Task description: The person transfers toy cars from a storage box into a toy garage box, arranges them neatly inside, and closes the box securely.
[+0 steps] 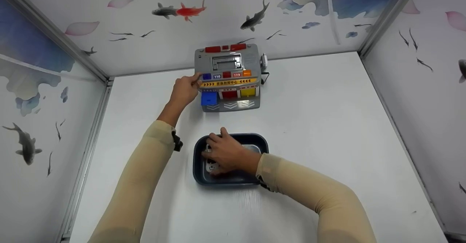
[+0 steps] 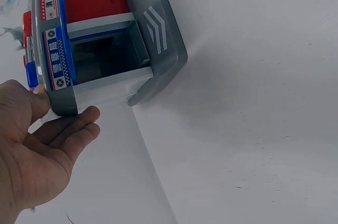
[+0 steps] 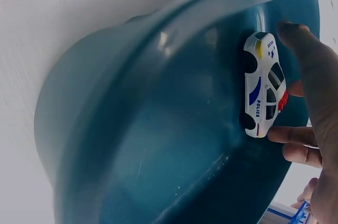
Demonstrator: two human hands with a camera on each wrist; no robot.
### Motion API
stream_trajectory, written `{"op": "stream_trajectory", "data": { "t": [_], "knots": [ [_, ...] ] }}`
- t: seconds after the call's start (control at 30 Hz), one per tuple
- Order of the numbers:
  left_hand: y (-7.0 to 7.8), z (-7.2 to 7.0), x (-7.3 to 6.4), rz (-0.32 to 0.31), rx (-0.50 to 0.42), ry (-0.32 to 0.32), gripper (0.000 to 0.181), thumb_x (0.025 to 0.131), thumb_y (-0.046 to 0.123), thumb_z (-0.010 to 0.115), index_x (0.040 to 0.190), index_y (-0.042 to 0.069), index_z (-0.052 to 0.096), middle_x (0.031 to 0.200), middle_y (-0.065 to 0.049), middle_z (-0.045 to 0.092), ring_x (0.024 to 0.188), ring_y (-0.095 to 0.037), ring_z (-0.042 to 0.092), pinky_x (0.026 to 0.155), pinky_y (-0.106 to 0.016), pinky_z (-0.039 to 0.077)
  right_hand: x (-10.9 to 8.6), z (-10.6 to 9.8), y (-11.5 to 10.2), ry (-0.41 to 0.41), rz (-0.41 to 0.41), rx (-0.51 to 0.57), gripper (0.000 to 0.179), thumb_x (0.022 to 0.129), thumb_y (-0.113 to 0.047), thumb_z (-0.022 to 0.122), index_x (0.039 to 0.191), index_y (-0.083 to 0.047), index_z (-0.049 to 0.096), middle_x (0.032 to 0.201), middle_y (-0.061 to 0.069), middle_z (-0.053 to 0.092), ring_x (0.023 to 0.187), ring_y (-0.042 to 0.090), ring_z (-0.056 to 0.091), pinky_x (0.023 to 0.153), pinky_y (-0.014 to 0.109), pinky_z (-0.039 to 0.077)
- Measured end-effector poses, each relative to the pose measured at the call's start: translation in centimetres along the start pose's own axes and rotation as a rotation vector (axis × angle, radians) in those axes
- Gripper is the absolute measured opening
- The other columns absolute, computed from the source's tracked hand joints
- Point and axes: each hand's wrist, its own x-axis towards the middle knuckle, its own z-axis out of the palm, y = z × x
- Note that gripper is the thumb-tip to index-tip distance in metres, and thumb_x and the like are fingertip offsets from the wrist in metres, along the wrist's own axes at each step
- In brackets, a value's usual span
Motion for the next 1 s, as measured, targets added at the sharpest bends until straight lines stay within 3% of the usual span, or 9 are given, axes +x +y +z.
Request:
{"op": "stream_trajectory", "data": {
  "t": [0.17,0.37,0.6,0.77,1.0],
  "knots": [
    [-0.1,0.0,-0.1,0.011,0.006,0.005,0.044,0.117,0.032,0.058,0.160,0.027,0.061,0.140,-0.008,0.078,0.092,-0.016,0.067,0.077,-0.031,0.056,-0.1,0.4,-0.4,-0.033,0.008,-0.010,0.080,0.092,-0.090,0.060,0.150,-0.036,0.066,0.141,0.013,0.063,0.130,0.033,0.055,0.099,0.061,0.049],
    [0.1,-0.1,-0.1,0.008,-0.003,0.000,0.045,0.118,0.031,0.056,0.162,0.025,0.057,0.144,-0.008,0.076,0.095,-0.016,0.068,0.079,-0.031,0.056,-0.3,0.7,-0.7,-0.070,0.031,0.020,0.076,0.093,-0.083,0.067,0.154,-0.038,0.063,0.150,0.017,0.058,0.139,0.037,0.053,0.106,0.065,0.052],
    [0.1,-0.1,-0.1,-0.006,-0.020,-0.008,0.046,0.118,0.032,0.055,0.163,0.025,0.056,0.147,-0.008,0.074,0.094,-0.017,0.067,0.077,-0.031,0.054,-0.5,0.8,-0.9,-0.098,0.044,0.025,0.077,0.095,-0.080,0.068,0.159,-0.037,0.059,0.157,0.018,0.055,0.145,0.038,0.052,0.112,0.061,0.053],
    [0.1,-0.1,0.0,-0.001,-0.009,-0.008,0.046,0.118,0.032,0.055,0.163,0.025,0.055,0.144,-0.008,0.076,0.092,-0.016,0.066,0.075,-0.030,0.053,-0.6,1.2,-0.9,-0.093,0.072,0.059,0.085,0.093,-0.084,0.066,0.160,-0.031,0.057,0.156,0.018,0.054,0.143,0.038,0.052,0.113,0.060,0.052],
    [0.0,-0.1,-0.1,-0.008,0.000,-0.008,0.047,0.118,0.032,0.055,0.164,0.024,0.054,0.145,-0.010,0.075,0.091,-0.017,0.066,0.073,-0.030,0.051,-1.0,1.6,-1.1,-0.066,0.080,0.061,0.081,0.096,-0.085,0.061,0.158,-0.033,0.058,0.157,0.020,0.054,0.143,0.039,0.053,0.112,0.060,0.053]
  ]
}}
